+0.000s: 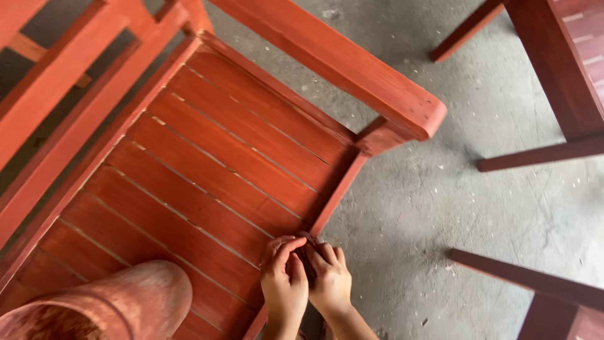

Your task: The person wipes a red stain or finish onto wooden bench and chair frames using a cloth by hand. They work across the seat slats, armrests, and legs of the furniture, moving around each piece to coat different surfaces, with a bucket of stain resting on one bench.

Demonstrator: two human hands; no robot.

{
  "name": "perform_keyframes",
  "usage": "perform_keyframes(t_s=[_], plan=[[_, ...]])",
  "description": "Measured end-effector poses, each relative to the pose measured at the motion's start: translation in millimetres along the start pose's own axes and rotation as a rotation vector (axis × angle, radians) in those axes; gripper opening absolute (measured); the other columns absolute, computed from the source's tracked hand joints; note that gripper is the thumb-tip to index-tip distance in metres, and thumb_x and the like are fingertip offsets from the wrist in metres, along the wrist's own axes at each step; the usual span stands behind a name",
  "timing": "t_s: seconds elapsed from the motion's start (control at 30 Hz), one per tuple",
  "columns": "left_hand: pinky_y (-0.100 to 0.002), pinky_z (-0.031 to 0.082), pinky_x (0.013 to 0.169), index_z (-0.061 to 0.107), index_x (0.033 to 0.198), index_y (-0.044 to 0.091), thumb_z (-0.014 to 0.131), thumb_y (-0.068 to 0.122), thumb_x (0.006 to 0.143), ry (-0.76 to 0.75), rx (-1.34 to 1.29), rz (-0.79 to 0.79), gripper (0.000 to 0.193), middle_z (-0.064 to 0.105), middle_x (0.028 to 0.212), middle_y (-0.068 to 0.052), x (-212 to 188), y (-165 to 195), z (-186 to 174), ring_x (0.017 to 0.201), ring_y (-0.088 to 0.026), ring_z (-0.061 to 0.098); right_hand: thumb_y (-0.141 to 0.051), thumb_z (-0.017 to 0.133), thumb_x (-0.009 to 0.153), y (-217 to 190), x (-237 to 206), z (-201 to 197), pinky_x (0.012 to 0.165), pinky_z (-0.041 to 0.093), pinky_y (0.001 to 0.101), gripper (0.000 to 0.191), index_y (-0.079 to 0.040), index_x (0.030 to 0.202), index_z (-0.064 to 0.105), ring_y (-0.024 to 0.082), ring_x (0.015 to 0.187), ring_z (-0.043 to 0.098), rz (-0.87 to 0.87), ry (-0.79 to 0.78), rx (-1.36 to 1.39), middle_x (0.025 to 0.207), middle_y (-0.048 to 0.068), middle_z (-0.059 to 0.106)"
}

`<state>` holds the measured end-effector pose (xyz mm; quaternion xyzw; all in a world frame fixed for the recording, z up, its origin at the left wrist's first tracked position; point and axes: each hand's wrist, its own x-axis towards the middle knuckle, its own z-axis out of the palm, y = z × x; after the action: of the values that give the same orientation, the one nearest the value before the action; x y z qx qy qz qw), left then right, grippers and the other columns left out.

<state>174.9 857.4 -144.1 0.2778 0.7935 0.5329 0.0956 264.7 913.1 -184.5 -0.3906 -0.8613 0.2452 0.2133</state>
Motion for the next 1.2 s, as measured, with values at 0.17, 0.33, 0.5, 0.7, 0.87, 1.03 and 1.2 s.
perform_keyframes(t_s=[0.17,0.33,0.5,0.7,0.87,1.03,1.2], plan=[[-0.031,0.058,0.077,0.074,0.106,0.009,0.058,-0.008,0.084,-0.107,-0.073,-0.169,0.032,0.067,0.111,-0.008,-14.1,3.1,15.5,0.100,-0.023,0.069,-0.019,0.081,0.066,49.2,66.6,-18.0,0.065,0.056,0.0449,0.039,-0.013,0.104,0.074,0.036,0.088,0.058,-0.020,-0.022,-0.139,0.095,0.009,0.059],[-0.032,0.055,0.087,0.074,0.107,0.008,0.061,-0.009,0.085,-0.075,0.063,0.017,0.030,0.068,0.110,-0.007,-24.7,2.9,30.9,0.103,-0.022,0.068,-0.021,0.080,0.075,101.2,148.9,-9.0,0.071,0.056,0.0465,0.024,-0.010,0.095,0.072,0.038,0.091,0.058,0.105,0.290,-0.237,0.103,0.010,0.063],[-0.032,0.057,0.079,0.072,0.111,0.010,0.056,-0.005,0.091,-0.060,-0.141,-0.197,0.029,0.064,0.116,-0.007,-15.7,-0.6,38.6,0.101,-0.019,0.069,-0.025,0.075,0.088,91.2,98.8,15.3,0.063,0.052,0.0406,0.027,-0.004,0.104,0.073,0.032,0.075,0.058,0.407,0.378,0.963,0.092,0.016,0.066],[-0.033,0.055,0.082,0.073,0.114,0.012,0.061,0.000,0.090,-0.079,0.149,-0.209,0.030,0.067,0.117,-0.006,6.4,-6.9,41.8,0.102,-0.020,0.067,0.002,0.073,0.082,68.9,14.8,5.6,0.083,0.056,0.0324,0.031,-0.007,0.110,0.064,0.021,0.094,0.067,0.188,0.160,0.577,0.103,0.009,0.068],[-0.039,0.048,0.095,0.074,0.116,0.014,0.063,0.003,0.092,-0.104,0.262,-0.136,0.028,0.066,0.119,-0.003,15.3,-15.7,54.6,0.110,-0.023,0.062,-0.011,0.055,0.103,119.0,67.8,9.1,0.077,0.058,0.0358,0.017,-0.006,0.118,0.059,0.017,0.089,0.063,0.918,0.234,1.226,0.099,0.004,0.067],[-0.051,0.035,0.100,0.068,0.126,0.019,0.067,0.017,0.090,-0.105,0.558,0.027,0.036,0.060,0.134,-0.003,23.6,-39.2,82.5,0.126,-0.027,0.056,-0.015,0.064,0.096,136.3,98.6,43.6,0.094,0.049,0.0307,0.044,-0.018,0.135,0.044,0.012,0.109,0.057,0.687,0.267,1.389,0.123,0.000,0.061],[-0.062,0.025,0.108,0.061,0.137,0.022,0.063,0.026,0.094,-0.141,0.702,0.130,0.043,0.051,0.149,-0.003,32.8,-59.0,98.0,0.137,-0.025,0.048,-0.018,0.059,0.103,93.6,34.8,62.9,0.113,0.042,0.0379,0.042,-0.008,0.141,0.046,0.023,0.130,0.056,0.591,0.343,1.333,0.136,0.009,0.060]])
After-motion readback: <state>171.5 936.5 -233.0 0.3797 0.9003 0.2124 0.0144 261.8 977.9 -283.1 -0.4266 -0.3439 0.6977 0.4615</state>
